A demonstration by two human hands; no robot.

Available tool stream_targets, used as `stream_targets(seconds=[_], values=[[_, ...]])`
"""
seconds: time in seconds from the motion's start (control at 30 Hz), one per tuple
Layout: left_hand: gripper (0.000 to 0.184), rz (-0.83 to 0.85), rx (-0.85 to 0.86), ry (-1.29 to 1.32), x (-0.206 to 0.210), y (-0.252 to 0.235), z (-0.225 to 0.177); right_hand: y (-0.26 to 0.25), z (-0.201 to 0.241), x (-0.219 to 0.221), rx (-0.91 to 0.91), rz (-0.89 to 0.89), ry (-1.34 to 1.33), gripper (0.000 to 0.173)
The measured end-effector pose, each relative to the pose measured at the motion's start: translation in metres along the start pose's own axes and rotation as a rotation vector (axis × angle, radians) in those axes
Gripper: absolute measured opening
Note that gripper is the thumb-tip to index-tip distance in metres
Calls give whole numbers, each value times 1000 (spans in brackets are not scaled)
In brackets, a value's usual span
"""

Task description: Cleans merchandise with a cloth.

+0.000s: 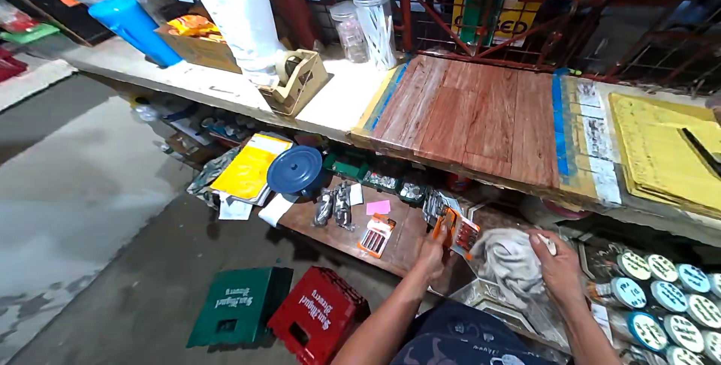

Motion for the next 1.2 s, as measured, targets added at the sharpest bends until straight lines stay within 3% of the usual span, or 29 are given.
stream_targets(seconds=[0.07, 0.13, 0.27, 0.37, 0.43, 0.5, 0.6, 0.67, 0.73, 0.83, 0.97, 1.1, 1.2], values=[[43, 27, 2, -83, 11, 9, 1, -3, 18, 20, -148, 50, 144, 35], [45, 98, 45, -148, 24, 17, 2, -3, 12, 63, -203, 325, 417, 51], [45, 77, 114, -196, 24, 17, 4, 21, -11, 118, -239, 664, 912, 42], [46, 75, 89, -190, 19, 14, 10, 28, -11, 121, -320, 644, 988, 33], [45, 89, 64, -194, 22, 14, 11, 11, -13, 112, -262, 623, 1015, 31], [44, 116, 26, -187, 23, 14, 10, -13, -17, 98, -142, 624, 999, 32], [42, 149, 1, -69, 20, 9, 8, -35, -34, 80, -37, 687, 656, 36], [40, 135, -39, 13, 21, 9, 6, -28, -49, 79, 2, 778, 465, 53], [44, 152, -95, 57, 23, 7, 8, -20, -61, 77, 133, 749, 357, 71], [46, 268, -58, 41, 32, 11, 12, -18, -68, 74, 262, 567, 233, 66], [33, 295, 69, 67, 37, 12, 25, -13, -56, 77, 237, 424, 189, 47], [29, 191, 61, 142, 31, 10, 21, -4, -68, 71, 239, 504, 243, 46], [25, 139, 84, 25, 19, 5, 13, -6, -78, 52, 255, 549, 344, 42]])
Point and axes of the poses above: each hand's wrist, its own y-axis away from the middle knuckle, its own x-axis out of the palm, z = x × y, the point moved 8 cm from there along -y, towards the middle knuckle, and after that the axes turned 8 degrees about y, right-handed, at the moved point
